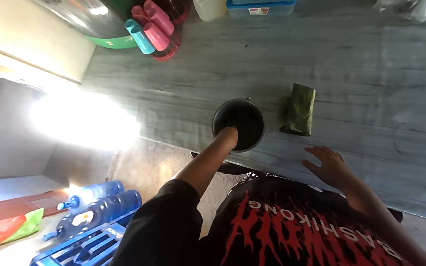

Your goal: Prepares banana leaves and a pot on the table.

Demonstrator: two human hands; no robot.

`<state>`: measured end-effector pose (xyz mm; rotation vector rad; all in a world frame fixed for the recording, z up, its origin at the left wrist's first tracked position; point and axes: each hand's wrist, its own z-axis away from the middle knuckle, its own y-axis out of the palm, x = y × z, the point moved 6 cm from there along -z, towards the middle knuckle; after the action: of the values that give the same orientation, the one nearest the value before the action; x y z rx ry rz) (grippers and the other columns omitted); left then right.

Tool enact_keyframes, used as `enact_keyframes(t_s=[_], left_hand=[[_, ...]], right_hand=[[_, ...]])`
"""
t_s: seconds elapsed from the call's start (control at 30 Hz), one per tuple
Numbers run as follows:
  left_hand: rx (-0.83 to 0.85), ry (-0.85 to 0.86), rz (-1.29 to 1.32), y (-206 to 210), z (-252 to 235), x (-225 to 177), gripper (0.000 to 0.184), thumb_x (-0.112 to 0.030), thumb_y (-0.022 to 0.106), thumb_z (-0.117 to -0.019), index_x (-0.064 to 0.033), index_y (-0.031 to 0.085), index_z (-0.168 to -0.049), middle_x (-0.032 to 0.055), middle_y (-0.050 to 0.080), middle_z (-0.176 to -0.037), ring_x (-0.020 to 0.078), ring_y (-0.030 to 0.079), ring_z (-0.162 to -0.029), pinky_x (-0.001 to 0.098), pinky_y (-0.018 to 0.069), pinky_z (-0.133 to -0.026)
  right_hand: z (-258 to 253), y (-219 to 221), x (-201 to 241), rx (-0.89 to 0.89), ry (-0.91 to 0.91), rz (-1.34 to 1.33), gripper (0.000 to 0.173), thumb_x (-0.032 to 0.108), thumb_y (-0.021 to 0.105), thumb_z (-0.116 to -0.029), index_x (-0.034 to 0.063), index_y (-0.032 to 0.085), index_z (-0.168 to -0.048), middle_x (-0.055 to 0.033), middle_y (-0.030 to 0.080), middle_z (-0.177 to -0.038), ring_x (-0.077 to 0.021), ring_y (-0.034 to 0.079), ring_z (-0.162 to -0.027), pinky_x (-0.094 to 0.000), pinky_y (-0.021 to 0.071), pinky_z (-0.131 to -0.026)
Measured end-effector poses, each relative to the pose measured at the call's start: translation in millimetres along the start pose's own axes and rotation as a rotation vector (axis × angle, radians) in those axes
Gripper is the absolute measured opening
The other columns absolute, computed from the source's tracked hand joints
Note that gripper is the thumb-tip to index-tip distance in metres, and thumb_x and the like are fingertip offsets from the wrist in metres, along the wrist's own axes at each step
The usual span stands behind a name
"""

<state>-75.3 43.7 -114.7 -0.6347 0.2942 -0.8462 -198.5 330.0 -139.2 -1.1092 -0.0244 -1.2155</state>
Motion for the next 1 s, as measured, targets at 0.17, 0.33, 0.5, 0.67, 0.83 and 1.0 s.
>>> enact_keyframes(t_s=[0.17, 0.33, 0.5, 0.67, 0.83, 1.0], left_hand=[[-0.016, -0.048, 0.002, -2, -4, -1, 0.037, -0.002, 0.061, -0.0975, 0.0038, 0.056, -0.134, 0.0278, 0.062, -0.128, 0.0449, 0.062, -0.121, 0.0611, 0.0525, -0.094], [-0.223, 0.085, 0.063, -18, 3, -24, 0.041, 0.002, 0.059, -0.0967, -0.0013, 0.055, -0.137, 0.0257, 0.059, -0.131, 0.0432, 0.062, -0.120, 0.0581, 0.0542, -0.094], [-0.340, 0.207, 0.041, -7, -20, -43, 0.040, 0.003, 0.049, -0.1023, 0.0016, 0.055, -0.142, 0.0221, 0.051, -0.146, 0.0390, 0.055, -0.132, 0.0501, 0.0514, -0.104], [-0.225, 0.191, -0.010, 1, -20, -48, 0.027, 0.005, 0.054, -0.0984, 0.0066, 0.065, -0.122, 0.0227, 0.057, -0.139, 0.0396, 0.060, -0.124, 0.0523, 0.0538, -0.099], [-0.338, 0.266, -0.082, -7, -17, -40, 0.043, 0.005, 0.054, -0.0976, -0.0046, 0.061, -0.139, 0.0135, 0.046, -0.157, 0.0396, 0.049, -0.137, 0.0545, 0.0498, -0.102], [-0.268, 0.278, -0.246, -18, -32, -43, 0.039, 0.001, 0.061, -0.0946, 0.0008, 0.063, -0.134, 0.0175, 0.052, -0.151, 0.0410, 0.047, -0.138, 0.0588, 0.0463, -0.101]], right_hand=[[1, 0, 5, 0.000, -0.028, -0.007, 0.056, 0.042, 0.061, -0.1019, 0.0088, 0.056, -0.147, -0.0217, 0.050, -0.153, -0.0440, 0.034, -0.149, -0.0687, 0.0159, -0.121], [-3, -7, 5, -0.050, -0.058, -0.041, 0.053, 0.038, 0.063, -0.1014, 0.0056, 0.058, -0.144, -0.0233, 0.054, -0.148, -0.0438, 0.043, -0.144, -0.0660, 0.0248, -0.119], [-6, -9, 16, -0.016, -0.064, -0.020, 0.054, 0.038, 0.062, -0.1019, 0.0071, 0.057, -0.146, -0.0228, 0.052, -0.150, -0.0428, 0.041, -0.145, -0.0640, 0.0243, -0.121], [-4, -4, 20, 0.016, -0.079, -0.005, 0.055, 0.040, 0.061, -0.1023, 0.0073, 0.057, -0.146, -0.0220, 0.051, -0.151, -0.0420, 0.039, -0.147, -0.0641, 0.0223, -0.121], [-3, -3, 12, -0.005, -0.088, -0.032, 0.053, 0.038, 0.063, -0.1012, 0.0056, 0.059, -0.143, -0.0243, 0.054, -0.147, -0.0440, 0.043, -0.143, -0.0648, 0.0267, -0.119], [-13, 0, 19, 0.052, -0.092, 0.012, 0.054, 0.038, 0.062, -0.1020, 0.0062, 0.057, -0.146, -0.0234, 0.052, -0.150, -0.0425, 0.041, -0.145, -0.0626, 0.0261, -0.121]])
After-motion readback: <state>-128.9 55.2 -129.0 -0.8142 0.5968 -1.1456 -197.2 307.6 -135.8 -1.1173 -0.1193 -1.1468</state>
